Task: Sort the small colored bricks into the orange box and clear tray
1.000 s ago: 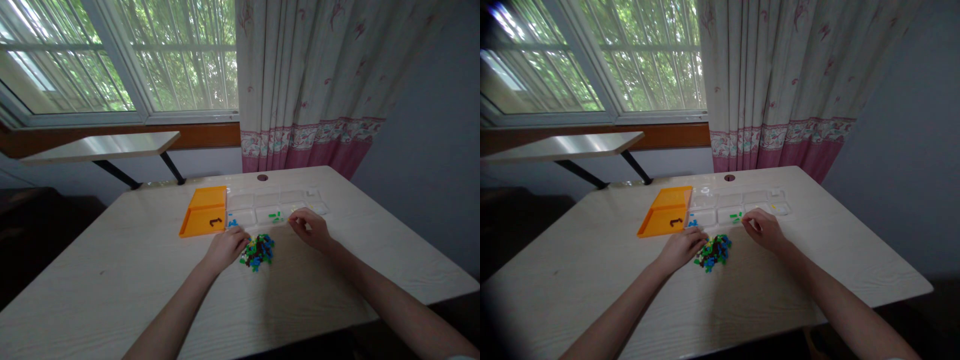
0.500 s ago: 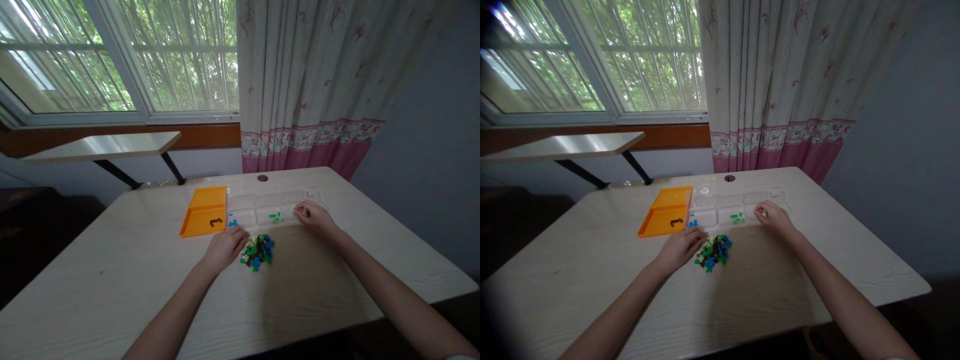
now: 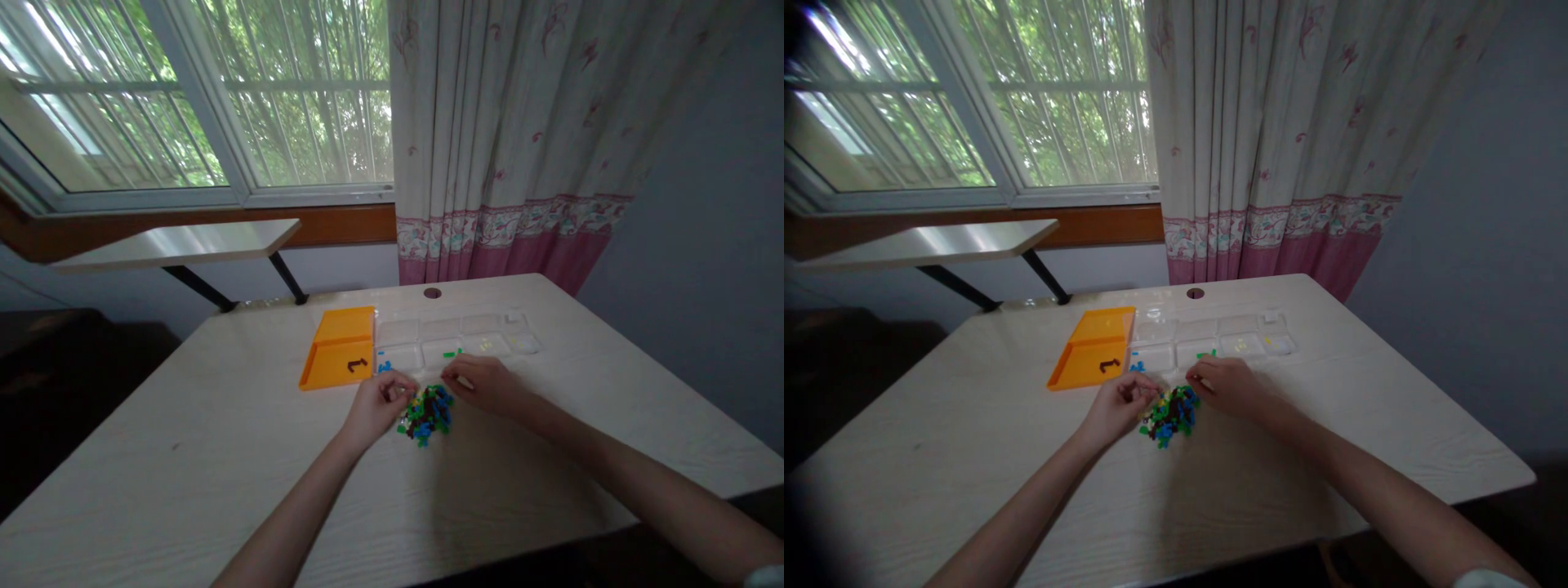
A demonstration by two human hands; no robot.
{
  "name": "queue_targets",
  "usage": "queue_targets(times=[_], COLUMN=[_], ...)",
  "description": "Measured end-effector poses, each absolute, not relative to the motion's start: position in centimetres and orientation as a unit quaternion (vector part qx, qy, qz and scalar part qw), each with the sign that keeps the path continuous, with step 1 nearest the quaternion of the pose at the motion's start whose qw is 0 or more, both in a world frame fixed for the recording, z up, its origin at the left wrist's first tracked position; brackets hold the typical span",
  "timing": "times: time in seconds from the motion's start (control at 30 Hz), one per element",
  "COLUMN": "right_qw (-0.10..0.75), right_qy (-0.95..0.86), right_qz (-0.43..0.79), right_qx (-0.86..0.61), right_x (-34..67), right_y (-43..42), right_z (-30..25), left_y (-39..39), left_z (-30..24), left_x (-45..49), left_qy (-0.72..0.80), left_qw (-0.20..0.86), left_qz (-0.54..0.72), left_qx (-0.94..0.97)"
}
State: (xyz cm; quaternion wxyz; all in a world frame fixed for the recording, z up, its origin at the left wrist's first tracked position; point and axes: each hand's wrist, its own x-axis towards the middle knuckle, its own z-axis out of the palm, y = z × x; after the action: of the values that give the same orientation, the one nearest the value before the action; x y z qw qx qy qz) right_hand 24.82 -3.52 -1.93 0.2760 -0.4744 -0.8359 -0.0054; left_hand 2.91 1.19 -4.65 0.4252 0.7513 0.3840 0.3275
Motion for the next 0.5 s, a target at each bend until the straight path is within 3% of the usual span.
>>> queue_targets(times=[0.1, 0.2, 0.3, 0.5], right_qw=[0.264, 0.307, 0.360, 0.385], right_qy=[-0.860, -0.845, -0.811, -0.792], right_qz=[0.005, 0.011, 0.027, 0.074], right_qx=[-0.437, -0.438, -0.461, -0.469], right_x=[22.9, 22.0, 21.5, 21.1], right_y=[-3.4, -3.1, -3.3, -4.2], right_z=[-1.7, -2.1, -3.0, -4.2], left_y=[1.1, 1.1, 1.2, 0.9], left_z=[-4.6, -4.8, -4.9, -4.7], left_x=[3.2, 3.4, 3.4, 3.6], left_qy=[0.375, 0.360, 0.365, 0.352], left_qw=[0.474, 0.528, 0.536, 0.556], left_qz=[0.342, 0.347, 0.363, 0.372], left_qx=[0.720, 0.686, 0.669, 0.655])
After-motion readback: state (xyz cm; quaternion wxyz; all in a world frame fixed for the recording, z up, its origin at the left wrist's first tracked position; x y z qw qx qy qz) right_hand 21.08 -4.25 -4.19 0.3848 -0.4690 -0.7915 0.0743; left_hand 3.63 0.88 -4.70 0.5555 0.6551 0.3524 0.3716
